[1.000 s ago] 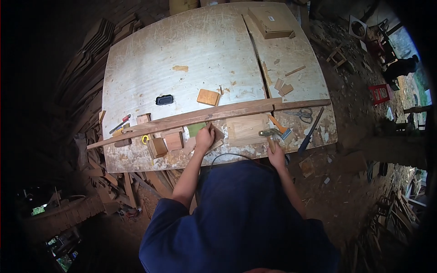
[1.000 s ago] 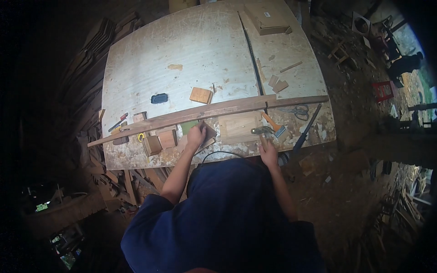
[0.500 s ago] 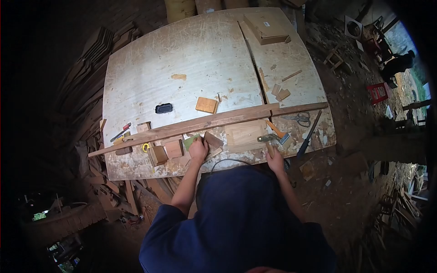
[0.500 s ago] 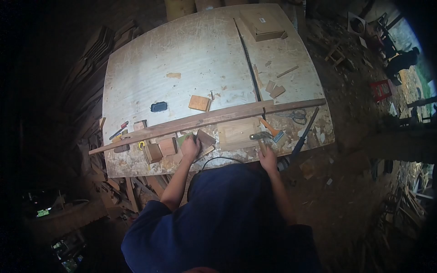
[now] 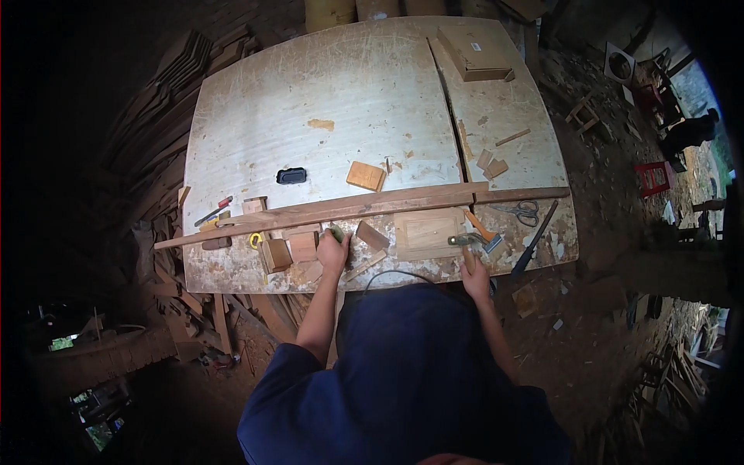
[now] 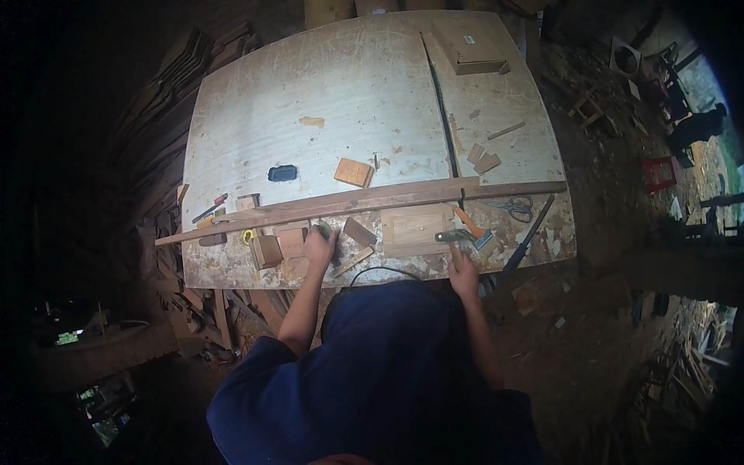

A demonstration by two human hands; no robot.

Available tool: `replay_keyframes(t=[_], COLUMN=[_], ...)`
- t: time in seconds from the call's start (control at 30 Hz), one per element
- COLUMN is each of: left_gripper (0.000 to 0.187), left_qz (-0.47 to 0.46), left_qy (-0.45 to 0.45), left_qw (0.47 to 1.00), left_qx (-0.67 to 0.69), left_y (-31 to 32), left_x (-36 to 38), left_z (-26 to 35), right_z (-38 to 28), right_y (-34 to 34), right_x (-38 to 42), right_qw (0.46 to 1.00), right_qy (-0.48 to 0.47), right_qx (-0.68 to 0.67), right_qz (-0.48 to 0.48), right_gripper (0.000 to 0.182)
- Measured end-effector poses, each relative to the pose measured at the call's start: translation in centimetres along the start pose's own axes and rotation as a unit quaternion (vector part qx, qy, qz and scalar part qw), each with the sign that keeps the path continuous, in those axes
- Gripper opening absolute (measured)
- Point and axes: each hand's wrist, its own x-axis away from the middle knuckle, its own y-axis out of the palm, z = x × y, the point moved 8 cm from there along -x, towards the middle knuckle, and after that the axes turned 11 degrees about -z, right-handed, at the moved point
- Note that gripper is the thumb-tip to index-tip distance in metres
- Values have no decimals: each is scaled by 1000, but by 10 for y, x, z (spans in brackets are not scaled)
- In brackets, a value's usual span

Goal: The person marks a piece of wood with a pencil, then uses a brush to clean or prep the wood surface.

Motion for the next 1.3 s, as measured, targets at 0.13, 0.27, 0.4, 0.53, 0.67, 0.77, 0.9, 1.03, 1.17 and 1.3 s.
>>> replay_keyframes(t=[0.13,0.27,0.4,0.53,0.67,0.77,0.9,1.03,1.17,1.3], left_gripper=[31,19,15,16,18,19,18,18,12,16], left_qz=[-44,73,94,59,-1,-10,-18,116,-45,-262], left_qy=[2,27,34,33,24,24,17,147,80,4], left_qw=[999,993,994,998,997,996,994,982,874,664], left_qx=[24,91,35,-17,-75,-87,-104,21,477,700], left_y=[6,-15,-21,-16,2,9,8,-23,0,42], left_x=[-15,-13,-17,-25,-44,-51,-49,-27,-29,-9], left_z=[-11,-18,-24,-24,-27,-27,-22,-3,-13,21], right_z=[6,9,0,9,5,2,3,5,-5,9], right_y=[3,3,0,4,3,1,2,2,-3,3], right_x=[-2,-3,-1,-4,-4,-3,-4,-3,-1,-6], right_qw=[1000,1000,1000,1000,999,999,999,999,999,1000], right_qy=[-15,-21,-14,10,21,19,10,29,22,11], right_qx=[6,-1,-6,0,5,-9,-14,-15,-26,-10], right_qz=[16,19,12,-24,-50,-38,-27,-40,-32,-12], right_gripper=[39,39,39,50,55,54,50,49,48,46])
